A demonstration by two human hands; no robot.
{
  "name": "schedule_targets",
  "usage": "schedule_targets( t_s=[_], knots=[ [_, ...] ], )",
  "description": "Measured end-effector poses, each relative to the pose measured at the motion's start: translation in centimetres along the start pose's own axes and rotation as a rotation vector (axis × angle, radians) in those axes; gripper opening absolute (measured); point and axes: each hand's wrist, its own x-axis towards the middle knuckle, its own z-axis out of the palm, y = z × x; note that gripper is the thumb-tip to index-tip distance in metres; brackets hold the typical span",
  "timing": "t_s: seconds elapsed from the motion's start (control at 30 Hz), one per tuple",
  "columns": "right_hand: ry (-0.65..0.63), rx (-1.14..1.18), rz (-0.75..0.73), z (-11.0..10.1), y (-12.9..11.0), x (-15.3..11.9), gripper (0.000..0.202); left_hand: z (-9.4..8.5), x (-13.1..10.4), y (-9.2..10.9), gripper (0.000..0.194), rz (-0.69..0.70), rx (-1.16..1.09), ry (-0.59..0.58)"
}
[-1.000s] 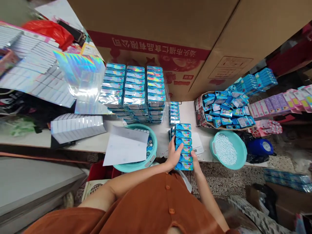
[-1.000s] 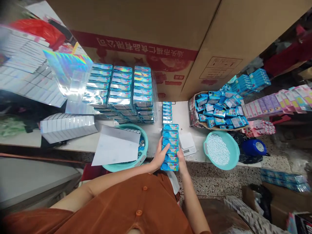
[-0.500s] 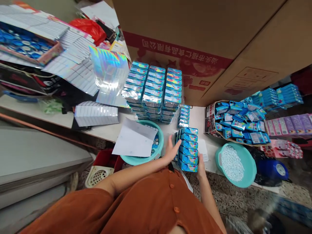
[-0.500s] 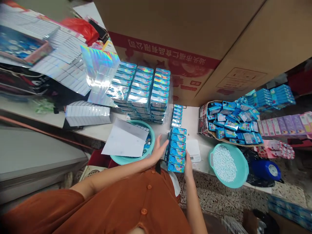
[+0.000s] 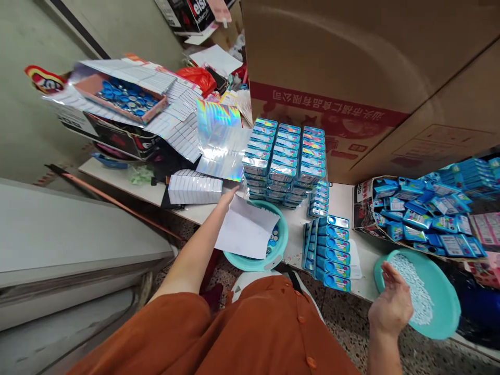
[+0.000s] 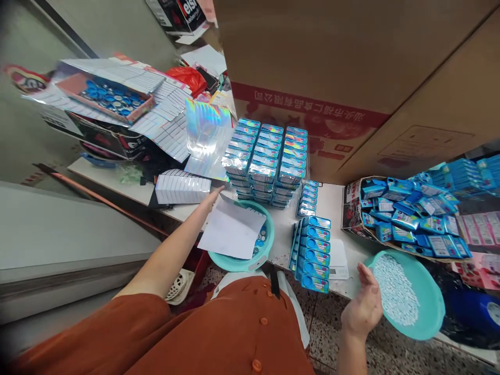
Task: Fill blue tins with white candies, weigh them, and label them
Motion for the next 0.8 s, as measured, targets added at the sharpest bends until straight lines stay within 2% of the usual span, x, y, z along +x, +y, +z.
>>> schedule_targets(
  t_s=[0.07, 0.13, 0.27, 0.33, 0.43, 0.5, 0.57, 0.67, 0.8],
  knots=[
    [0.023, 0.049, -0.035, 0.8, -1.6, -0.9, 0.042, -0.5, 0.4, -0.5, 0.042, -0.098, 0.012, -0.082],
    [0.032, 0.056, -0.073, 1.5, -2.8, -2.1, 0.039, -0.9, 0.0, -1.4, 0.033, -0.139, 0.017, -0.145],
    [-0.029, -0.014, -0.17, 2.7, -4.5, -4.9, 0.034, -1.7, -2.3, -3.2, 0.026, -0.091, -0.029, -0.271],
    [-0.122, -0.062, -0.222, 3.4, -5.0, -6.4, 0.03, -2.3, -3.9, -3.9, 0.027, -0.004, -0.087, -0.331],
    [-0.324, -0.09, -0.303, 5.2, -5.7, -8.2, 0.023, -3.4, -7.2, -4.2, 0.032, 0.254, -0.215, -0.399],
    [-0.474, -0.089, -0.366, 7.0, -6.4, -9.1, 0.02, -4.4, -9.8, -3.7, 0.032, 0.411, -0.288, -0.405],
    [-0.594, -0.08, -0.44, 9.1, -7.6, -9.7, 0.02, -5.5, -12.6, -2.8, 0.031, 0.489, -0.328, -0.39],
    [-0.689, -0.055, -0.573, 12.5, -10.2, -10.3, 0.023, -7.0, -16.4, -1.2, 0.029, 0.567, -0.334, -0.379],
    [-0.794, -0.046, -0.717, 15.9, -13.5, -11.0, 0.032, -7.9, -19.8, 0.2, 0.027, 0.665, -0.256, -0.336]
  ],
)
